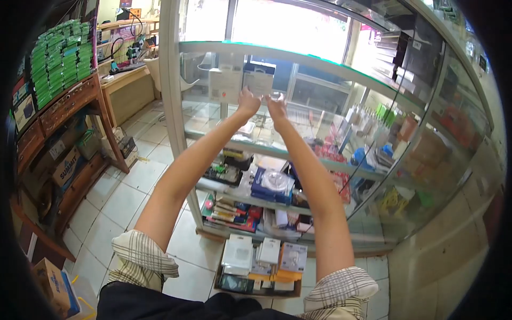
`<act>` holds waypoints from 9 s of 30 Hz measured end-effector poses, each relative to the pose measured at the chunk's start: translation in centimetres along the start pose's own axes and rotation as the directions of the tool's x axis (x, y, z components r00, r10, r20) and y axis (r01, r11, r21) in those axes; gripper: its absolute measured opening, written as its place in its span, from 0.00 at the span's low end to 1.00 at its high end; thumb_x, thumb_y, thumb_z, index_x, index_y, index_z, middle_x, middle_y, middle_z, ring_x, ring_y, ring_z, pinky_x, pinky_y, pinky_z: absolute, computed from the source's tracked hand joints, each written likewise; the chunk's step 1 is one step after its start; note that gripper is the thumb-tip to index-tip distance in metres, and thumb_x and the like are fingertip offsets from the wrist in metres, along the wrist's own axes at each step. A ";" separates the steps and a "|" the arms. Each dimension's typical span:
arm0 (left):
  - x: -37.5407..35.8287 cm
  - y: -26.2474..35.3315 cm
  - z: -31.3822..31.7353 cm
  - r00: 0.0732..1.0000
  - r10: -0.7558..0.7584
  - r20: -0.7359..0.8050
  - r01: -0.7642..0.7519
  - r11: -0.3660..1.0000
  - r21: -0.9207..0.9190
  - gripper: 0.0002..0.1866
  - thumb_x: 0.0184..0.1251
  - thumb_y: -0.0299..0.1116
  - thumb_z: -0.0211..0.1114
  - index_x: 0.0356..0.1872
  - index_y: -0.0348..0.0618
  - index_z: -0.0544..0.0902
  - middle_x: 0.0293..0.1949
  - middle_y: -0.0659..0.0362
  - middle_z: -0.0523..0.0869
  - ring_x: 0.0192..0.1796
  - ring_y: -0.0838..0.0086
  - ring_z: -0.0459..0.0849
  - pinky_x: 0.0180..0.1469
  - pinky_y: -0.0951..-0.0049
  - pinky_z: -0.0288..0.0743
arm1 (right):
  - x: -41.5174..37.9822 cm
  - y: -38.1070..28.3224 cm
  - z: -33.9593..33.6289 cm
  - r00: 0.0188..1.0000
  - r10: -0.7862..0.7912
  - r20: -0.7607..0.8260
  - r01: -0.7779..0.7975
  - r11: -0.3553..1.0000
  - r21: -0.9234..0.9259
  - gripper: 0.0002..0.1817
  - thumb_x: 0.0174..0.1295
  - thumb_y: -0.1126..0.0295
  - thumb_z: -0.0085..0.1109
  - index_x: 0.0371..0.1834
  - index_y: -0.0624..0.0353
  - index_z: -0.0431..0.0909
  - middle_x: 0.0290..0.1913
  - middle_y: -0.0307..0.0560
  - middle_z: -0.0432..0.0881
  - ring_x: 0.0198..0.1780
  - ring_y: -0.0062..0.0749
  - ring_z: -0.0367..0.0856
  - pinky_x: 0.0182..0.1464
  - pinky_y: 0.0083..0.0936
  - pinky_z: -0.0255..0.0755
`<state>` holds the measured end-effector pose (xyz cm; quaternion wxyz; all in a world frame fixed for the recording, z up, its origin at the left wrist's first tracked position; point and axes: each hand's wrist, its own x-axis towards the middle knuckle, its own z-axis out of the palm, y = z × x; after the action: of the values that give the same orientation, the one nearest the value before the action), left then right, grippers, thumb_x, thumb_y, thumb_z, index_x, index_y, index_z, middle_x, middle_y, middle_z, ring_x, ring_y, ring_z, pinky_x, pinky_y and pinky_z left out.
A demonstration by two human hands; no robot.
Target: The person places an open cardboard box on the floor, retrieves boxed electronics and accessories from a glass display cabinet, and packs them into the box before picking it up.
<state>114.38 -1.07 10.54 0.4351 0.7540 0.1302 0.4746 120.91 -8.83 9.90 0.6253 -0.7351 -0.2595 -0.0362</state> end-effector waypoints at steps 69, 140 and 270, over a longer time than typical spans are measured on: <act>-43.2 -11.5 -10.8 0.928 -0.307 0.212 0.205 0.895 0.397 0.30 0.62 0.42 0.52 0.60 0.35 0.55 0.54 0.44 0.62 0.57 0.52 0.60 0.59 0.60 0.53 | -43.6 18.4 -1.3 0.894 0.446 0.041 -0.396 0.830 -0.392 0.32 0.58 0.56 0.48 0.61 0.61 0.54 0.57 0.62 0.53 0.58 0.52 0.51 0.60 0.40 0.48; 6.5 -6.4 5.5 0.989 -0.127 -0.077 0.134 0.986 0.096 0.39 0.55 0.50 0.56 0.60 0.34 0.51 0.56 0.37 0.58 0.59 0.43 0.58 0.61 0.54 0.50 | 10.2 2.9 2.4 0.968 -0.247 -0.033 0.235 0.948 -0.213 0.27 0.54 0.67 0.55 0.55 0.67 0.61 0.50 0.60 0.72 0.54 0.44 0.70 0.53 0.29 0.63; 0.2 -0.8 1.3 0.993 0.114 -0.025 -0.100 0.941 0.322 0.30 0.55 0.43 0.58 0.46 0.23 0.63 0.48 0.33 0.61 0.52 0.44 0.63 0.56 0.55 0.57 | 5.3 2.8 -1.9 0.994 0.080 0.074 -0.096 0.963 0.250 0.32 0.56 0.50 0.50 0.51 0.70 0.62 0.50 0.59 0.69 0.51 0.41 0.70 0.50 0.32 0.65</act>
<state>115.73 -1.16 9.79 0.2775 0.8102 0.1736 0.4862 127.19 -9.09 9.84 0.7065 -0.6609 -0.2484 0.0483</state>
